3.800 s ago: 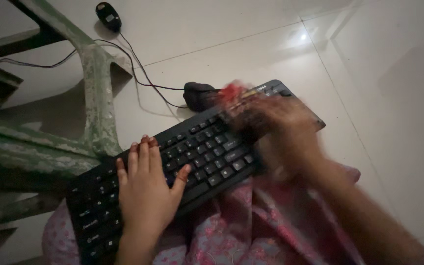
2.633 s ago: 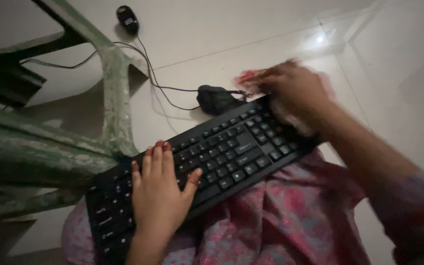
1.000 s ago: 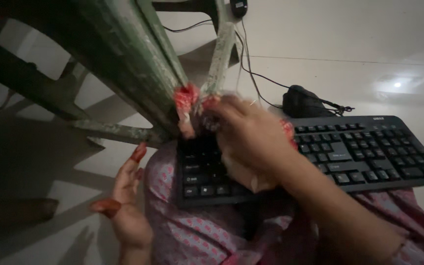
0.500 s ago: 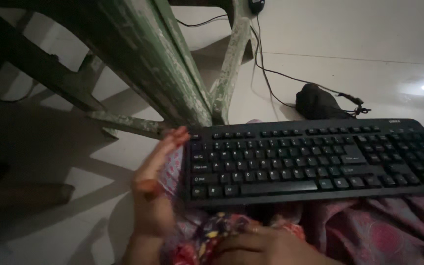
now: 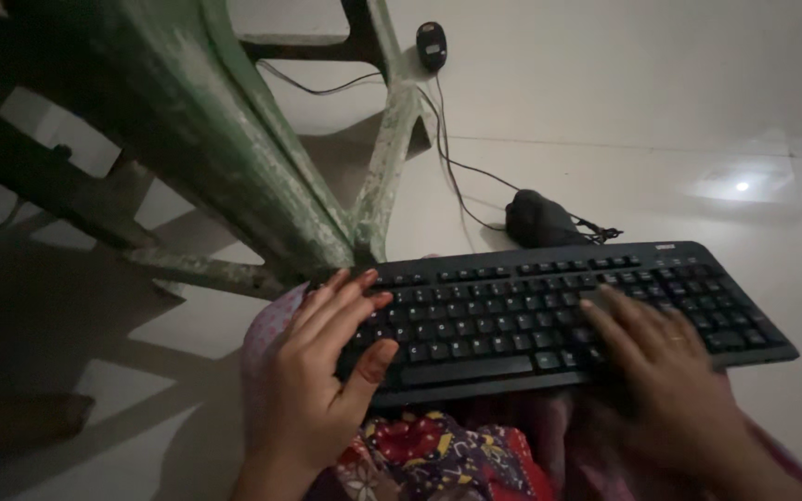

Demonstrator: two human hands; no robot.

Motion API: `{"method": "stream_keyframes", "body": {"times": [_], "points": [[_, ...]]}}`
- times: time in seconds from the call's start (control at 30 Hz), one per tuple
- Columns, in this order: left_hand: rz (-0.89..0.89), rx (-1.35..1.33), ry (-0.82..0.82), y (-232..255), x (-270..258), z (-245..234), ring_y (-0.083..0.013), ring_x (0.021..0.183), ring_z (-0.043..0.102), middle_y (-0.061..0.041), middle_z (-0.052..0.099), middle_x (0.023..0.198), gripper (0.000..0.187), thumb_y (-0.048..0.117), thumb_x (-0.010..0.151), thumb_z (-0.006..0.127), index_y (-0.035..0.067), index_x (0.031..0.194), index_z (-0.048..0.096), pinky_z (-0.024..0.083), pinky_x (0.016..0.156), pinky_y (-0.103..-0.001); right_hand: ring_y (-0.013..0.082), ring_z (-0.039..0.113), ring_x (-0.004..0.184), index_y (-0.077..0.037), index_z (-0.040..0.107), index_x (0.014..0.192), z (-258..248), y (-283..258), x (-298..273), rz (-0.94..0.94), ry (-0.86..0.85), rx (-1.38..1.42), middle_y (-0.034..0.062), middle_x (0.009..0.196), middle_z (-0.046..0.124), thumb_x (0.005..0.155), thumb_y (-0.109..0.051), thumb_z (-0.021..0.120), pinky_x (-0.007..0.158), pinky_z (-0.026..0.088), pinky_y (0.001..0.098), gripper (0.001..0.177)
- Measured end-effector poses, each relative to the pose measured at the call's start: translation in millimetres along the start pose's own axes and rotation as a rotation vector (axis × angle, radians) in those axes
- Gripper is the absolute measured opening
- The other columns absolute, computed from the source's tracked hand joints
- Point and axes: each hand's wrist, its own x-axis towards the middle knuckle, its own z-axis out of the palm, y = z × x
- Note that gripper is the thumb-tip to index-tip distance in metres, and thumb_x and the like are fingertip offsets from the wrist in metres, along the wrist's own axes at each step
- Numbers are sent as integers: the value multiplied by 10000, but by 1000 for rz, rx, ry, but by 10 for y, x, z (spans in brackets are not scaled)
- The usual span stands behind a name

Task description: The person wipes a computer keyboard and mouse with a cloth, then wipes the floor. The person also repeatedly picks up and places down a book from a chair to a nearby table.

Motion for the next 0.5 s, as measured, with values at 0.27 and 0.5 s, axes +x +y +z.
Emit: {"method": "stream_keyframes", "body": {"times": [0.27, 0.5], "points": [[-64, 27, 66, -64, -136, 14, -362, 1423, 516, -165, 674, 1392, 431, 368, 961, 640, 26, 1208, 732, 380, 1129, -466, 239, 412, 1447, -203, 474, 1503, 77, -272, 261, 2, -22, 44, 10, 1538, 482, 670, -118, 708, 1210, 282, 507, 869], [-103, -5, 109, -168, -261, -81, -341, 1428, 524, -166, 674, 1391, 424, 350, 945, 650, 22, 1201, 732, 380, 1146, -455, 256, 513, 1346, -169, 583, 1393, -69, -58, 206, -12, 21, 116, 21, 1453, 569, 638, -171, 780, 1096, 396, 486, 780]]}}
